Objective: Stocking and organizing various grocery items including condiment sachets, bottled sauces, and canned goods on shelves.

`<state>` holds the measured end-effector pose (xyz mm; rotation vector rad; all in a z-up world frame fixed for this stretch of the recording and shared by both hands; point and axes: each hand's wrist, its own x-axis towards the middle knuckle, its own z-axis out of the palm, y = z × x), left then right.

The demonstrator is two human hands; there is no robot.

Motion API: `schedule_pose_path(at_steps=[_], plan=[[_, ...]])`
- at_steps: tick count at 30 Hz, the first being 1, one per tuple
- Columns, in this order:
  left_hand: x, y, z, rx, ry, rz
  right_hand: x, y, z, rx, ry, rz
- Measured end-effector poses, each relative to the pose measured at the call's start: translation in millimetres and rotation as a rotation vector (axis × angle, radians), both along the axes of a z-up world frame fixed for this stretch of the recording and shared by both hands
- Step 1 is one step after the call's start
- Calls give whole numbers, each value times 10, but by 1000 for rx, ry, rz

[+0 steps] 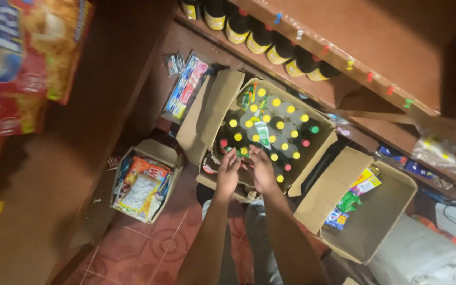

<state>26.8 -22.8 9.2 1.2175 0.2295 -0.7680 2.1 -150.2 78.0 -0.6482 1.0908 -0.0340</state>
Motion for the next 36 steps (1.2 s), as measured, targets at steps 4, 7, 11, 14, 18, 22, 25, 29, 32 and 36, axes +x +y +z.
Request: schedule_pose_path(at_steps=[4, 7, 11, 14, 18, 22, 25, 29, 32, 36], plan=[[170, -163, -313, 43, 9, -19, 160, -205, -234, -175, 96, 105], [78, -47, -527, 237, -179, -57, 115, -261, -399, -190, 43, 87], [141, 47, -487, 648, -537, -191, -222, -305, -1154, -963, 365, 269], [124, 70, -448, 724, -650, -267, -329, -204, -1350, -1208, 394, 361], [168, 111, -433, 686, -701, -288, -134, -52, -1229, -1046, 390, 673], [177, 167, -388, 649, -655, -313, -27, 14, -979, -939, 484, 765], [167, 131, -352, 672, -657, -340, 57, -55, -829, -1243, 484, 582], [223, 1, -181, 736, -632, -365, 359, -287, -523, -1338, 382, 420], [260, -88, -23, 725, -595, -343, 674, -482, -516, -1488, 341, 498], [411, -208, 32, 738, -745, -294, 1114, -693, -736, -1338, 625, 805]])
